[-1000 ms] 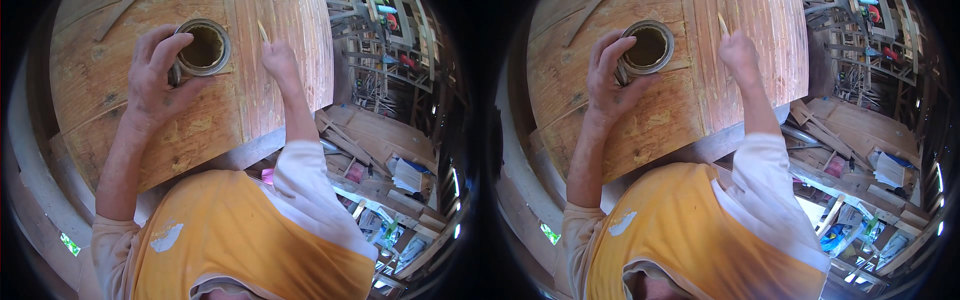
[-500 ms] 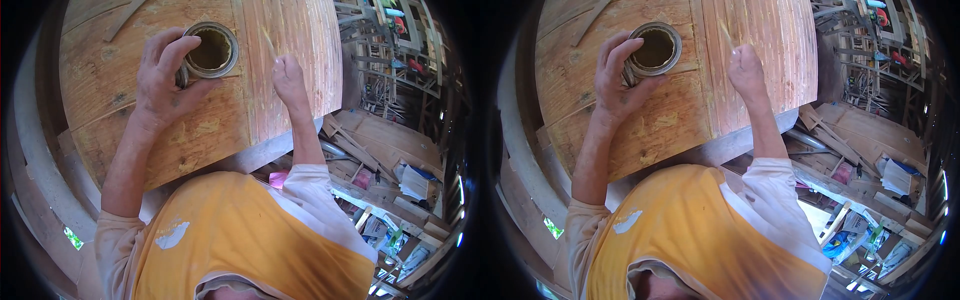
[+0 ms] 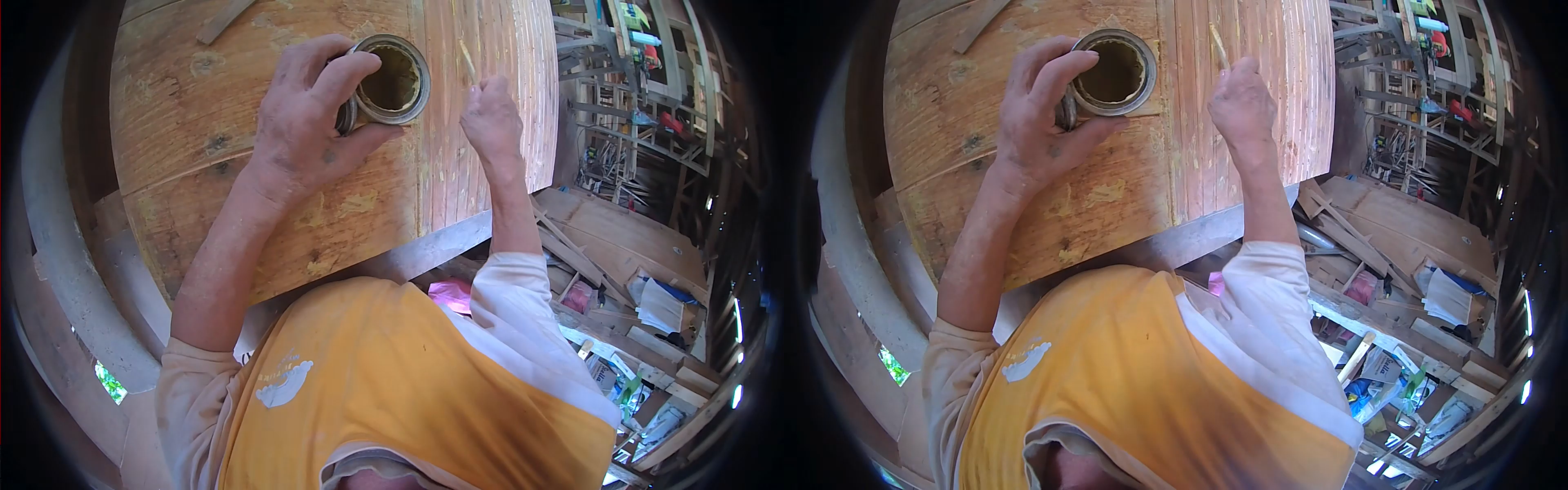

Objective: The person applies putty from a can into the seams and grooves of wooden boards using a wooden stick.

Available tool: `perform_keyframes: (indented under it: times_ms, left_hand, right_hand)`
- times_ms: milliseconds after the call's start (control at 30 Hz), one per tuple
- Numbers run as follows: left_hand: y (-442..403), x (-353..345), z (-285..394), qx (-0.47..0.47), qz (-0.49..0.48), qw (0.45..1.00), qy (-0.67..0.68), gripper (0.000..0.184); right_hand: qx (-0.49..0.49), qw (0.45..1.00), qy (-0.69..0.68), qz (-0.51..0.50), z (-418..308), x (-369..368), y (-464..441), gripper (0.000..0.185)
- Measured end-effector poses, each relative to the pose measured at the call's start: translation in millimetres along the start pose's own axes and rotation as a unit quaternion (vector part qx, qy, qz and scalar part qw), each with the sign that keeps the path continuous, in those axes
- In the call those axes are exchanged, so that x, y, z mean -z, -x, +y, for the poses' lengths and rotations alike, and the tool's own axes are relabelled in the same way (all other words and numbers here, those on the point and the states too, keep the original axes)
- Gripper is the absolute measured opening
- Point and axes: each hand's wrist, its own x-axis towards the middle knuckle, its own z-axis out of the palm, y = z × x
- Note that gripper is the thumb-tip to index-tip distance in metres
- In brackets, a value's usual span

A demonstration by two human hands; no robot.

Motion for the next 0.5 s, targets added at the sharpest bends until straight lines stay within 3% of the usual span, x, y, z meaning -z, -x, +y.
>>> perform_keyframes:
  times_ms: [100, 300, 500]
  left_hand:
    - [1.8, -0.6, 1.1, 0.005, -0.002, 1.000, 0.007, 0.075]
    - [0.0, 0.4, 0.8, 0.000, -0.002, 1.000, 0.007, 0.074]
    - [0.1, -0.9, -0.3, 0.003, -0.003, 1.000, 0.013, 0.074]
  right_hand:
    - [0.040, 0.990, -0.133, 0.012, -1.1, -4.5, 1.5, 0.019]
    - [-0.039, 0.923, -0.371, -0.093, 15.1, -48.9, -9.2, 0.031]
    - [-0.027, 0.956, -0.280, -0.081, -0.9, -42.5, -11.2, 0.034]
